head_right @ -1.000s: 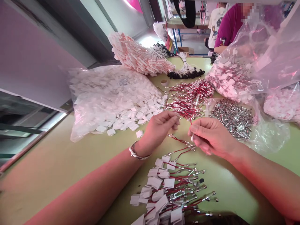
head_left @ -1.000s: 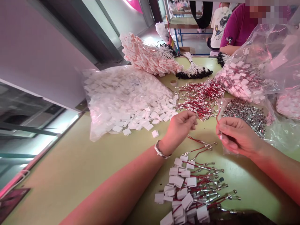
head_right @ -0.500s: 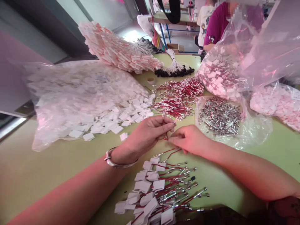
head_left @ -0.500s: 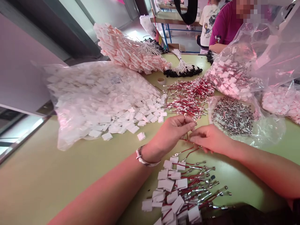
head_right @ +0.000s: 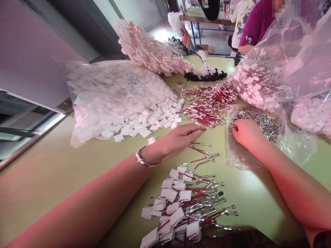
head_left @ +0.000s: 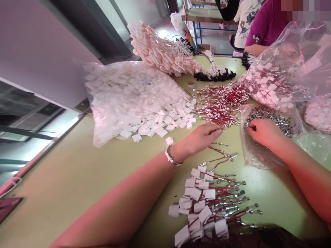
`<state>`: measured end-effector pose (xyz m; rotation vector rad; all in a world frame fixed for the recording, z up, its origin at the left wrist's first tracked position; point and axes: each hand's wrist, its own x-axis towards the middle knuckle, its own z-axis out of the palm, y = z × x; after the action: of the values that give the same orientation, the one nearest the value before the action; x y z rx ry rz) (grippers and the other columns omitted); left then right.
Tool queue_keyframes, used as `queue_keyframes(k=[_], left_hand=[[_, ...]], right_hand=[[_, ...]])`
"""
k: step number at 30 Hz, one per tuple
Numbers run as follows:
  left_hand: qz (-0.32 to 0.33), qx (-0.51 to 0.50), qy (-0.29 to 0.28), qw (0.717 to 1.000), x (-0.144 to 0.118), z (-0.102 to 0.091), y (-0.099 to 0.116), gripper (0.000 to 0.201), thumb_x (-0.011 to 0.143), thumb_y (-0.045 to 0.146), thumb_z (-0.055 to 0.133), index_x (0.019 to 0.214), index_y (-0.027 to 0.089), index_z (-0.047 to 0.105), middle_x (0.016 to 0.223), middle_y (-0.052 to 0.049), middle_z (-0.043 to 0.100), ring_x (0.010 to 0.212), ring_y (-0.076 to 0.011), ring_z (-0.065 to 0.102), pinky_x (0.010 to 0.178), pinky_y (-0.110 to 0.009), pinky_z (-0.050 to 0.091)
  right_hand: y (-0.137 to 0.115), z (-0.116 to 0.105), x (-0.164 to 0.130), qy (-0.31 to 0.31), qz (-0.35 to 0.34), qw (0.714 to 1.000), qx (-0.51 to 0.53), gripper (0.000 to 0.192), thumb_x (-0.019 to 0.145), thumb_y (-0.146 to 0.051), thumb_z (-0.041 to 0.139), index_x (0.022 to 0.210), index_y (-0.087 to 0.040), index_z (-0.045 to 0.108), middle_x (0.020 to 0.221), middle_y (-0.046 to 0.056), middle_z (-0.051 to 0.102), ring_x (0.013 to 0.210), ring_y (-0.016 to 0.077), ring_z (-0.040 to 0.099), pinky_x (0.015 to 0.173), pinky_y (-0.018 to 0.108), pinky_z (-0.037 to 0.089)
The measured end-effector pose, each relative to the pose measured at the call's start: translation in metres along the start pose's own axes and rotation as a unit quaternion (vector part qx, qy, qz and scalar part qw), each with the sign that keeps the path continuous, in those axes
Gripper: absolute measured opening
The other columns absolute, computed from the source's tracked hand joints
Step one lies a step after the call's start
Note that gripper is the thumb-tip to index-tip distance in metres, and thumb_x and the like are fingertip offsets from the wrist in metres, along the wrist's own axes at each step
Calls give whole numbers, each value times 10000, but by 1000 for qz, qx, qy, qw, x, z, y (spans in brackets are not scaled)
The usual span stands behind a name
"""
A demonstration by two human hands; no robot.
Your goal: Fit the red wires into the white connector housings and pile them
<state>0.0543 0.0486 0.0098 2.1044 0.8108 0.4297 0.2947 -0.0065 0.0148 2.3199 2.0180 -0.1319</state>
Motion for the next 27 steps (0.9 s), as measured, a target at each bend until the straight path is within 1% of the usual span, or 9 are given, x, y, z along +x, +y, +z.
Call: queue_keyframes(k=[3,6,8,10,12,16,19,24,27], left_hand=[[-51,-97,-19,994,-2,-3,4,418,936,396,337,996,142,664,765,-39,601,684,-120,530,639,-240,453],[-73,-111,-7,991,-2,2,5,386,923,397,385,894,142,673,710,-22,577,639,-107,502,604,-231,434],[-55,-114,-17,992,-1,8,6,325,902,370,434,863,152,671,730,-19,602,659,-105,523,633,-231,444],[-20,-115,-25,993,-1,14,6,279,887,342,461,831,154,659,761,-22,629,698,-108,548,675,-237,456],[10,-111,-27,993,-2,18,6,276,889,332,452,788,151,635,758,-22,632,706,-108,549,687,-241,458],[16,-86,-26,996,-5,21,6,312,911,337,408,758,150,605,697,-9,597,645,-100,510,637,-244,446],[3,-78,-20,997,-6,19,6,305,916,319,393,794,149,614,725,-14,614,655,-100,523,644,-246,453],[19,-70,-38,997,-4,16,5,299,924,297,383,820,144,617,738,-20,627,660,-96,536,645,-236,453],[52,-30,-44,997,-5,15,4,311,938,290,366,810,145,610,750,-29,635,673,-99,543,655,-238,447]], right_hand=[[4,-4,0,30,14,999,-7,195,802,-264,497,757,-189,671,711,78,672,630,215,579,549,320,311],[0,-7,-6,59,-9,997,39,185,825,-250,493,783,-182,660,679,66,666,595,196,572,555,313,328],[-10,-7,-14,83,-55,985,141,177,846,-261,494,827,-190,656,687,37,669,574,160,562,565,296,359],[-22,-5,-23,95,-115,956,251,170,855,-278,504,860,-205,657,705,8,672,577,130,560,577,277,389],[-35,0,-31,106,-160,930,314,174,859,-274,505,866,-213,668,711,-1,673,597,121,565,590,273,410],[-47,10,-35,128,-196,909,346,191,863,-224,495,844,-217,685,750,7,680,660,124,582,631,284,437],[-46,12,-34,150,-175,903,363,172,854,-219,514,840,-219,685,767,6,680,675,126,584,646,290,445],[-45,9,-33,122,-181,900,378,168,843,-230,516,811,-218,680,742,1,661,658,123,563,629,286,432],[-42,5,-33,71,-175,899,395,174,836,-239,513,781,-202,674,698,-5,637,616,114,527,582,273,406]])
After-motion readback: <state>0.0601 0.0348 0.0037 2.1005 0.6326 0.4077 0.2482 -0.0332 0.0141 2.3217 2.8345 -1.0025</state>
